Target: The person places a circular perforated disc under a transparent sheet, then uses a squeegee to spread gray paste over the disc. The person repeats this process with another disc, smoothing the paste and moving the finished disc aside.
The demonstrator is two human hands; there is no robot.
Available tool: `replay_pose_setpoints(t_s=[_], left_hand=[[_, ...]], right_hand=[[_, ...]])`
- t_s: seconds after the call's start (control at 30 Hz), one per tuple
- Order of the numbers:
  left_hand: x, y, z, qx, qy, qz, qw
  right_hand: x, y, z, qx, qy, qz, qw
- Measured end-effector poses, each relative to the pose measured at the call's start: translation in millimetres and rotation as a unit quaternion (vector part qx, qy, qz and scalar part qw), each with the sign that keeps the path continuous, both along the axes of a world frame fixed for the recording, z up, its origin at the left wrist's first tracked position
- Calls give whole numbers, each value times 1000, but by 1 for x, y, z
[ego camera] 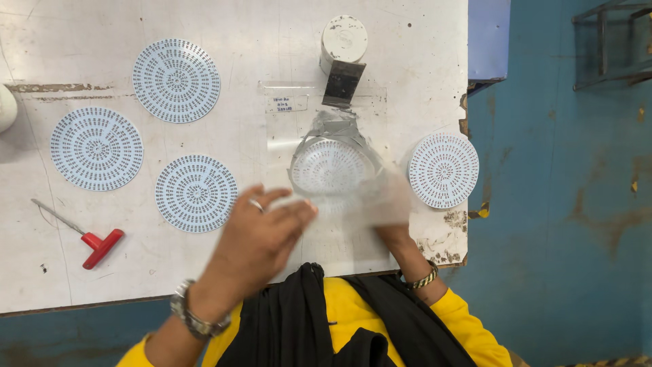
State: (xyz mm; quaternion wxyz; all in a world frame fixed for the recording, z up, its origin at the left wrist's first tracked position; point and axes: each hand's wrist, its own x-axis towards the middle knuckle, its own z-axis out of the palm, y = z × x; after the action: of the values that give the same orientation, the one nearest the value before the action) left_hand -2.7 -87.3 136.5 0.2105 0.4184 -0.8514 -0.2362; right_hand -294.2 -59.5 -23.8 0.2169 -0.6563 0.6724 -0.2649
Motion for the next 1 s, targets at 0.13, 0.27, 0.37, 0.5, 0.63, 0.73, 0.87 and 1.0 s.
replay_pose_setpoints(t_s=[0.13, 0.27, 0.37, 0.5, 0.63, 0.73, 0.87, 1.0], left_hand=[[-6, 46, -41, 35, -13, -19, 999], [-6, 71, -86, 42, -6, -7, 999], [-4, 80, -109, 25, 4, 13, 1000], [-4, 88, -125, 2, 2, 26, 1000], [-2, 92, -133, -6, 23, 34, 999], [0, 93, -137, -19, 46, 37, 998], [0, 96, -139, -21, 57, 45, 997], [0, 98, -139, -7, 57, 46, 997]], right_hand=[[-6, 2, -10, 25, -341, -46, 939], [-3, 4, 2, -111, 68, 84, 988], [4, 2, 13, -77, 125, 102, 984], [9, 8, 17, -35, 125, 86, 988], [3, 22, -5, -25, 132, 87, 987], [-4, 26, -29, 280, -73, -68, 955], [-3, 29, -34, 147, 193, 77, 967], [10, 22, 0, 28, 75, 62, 995]])
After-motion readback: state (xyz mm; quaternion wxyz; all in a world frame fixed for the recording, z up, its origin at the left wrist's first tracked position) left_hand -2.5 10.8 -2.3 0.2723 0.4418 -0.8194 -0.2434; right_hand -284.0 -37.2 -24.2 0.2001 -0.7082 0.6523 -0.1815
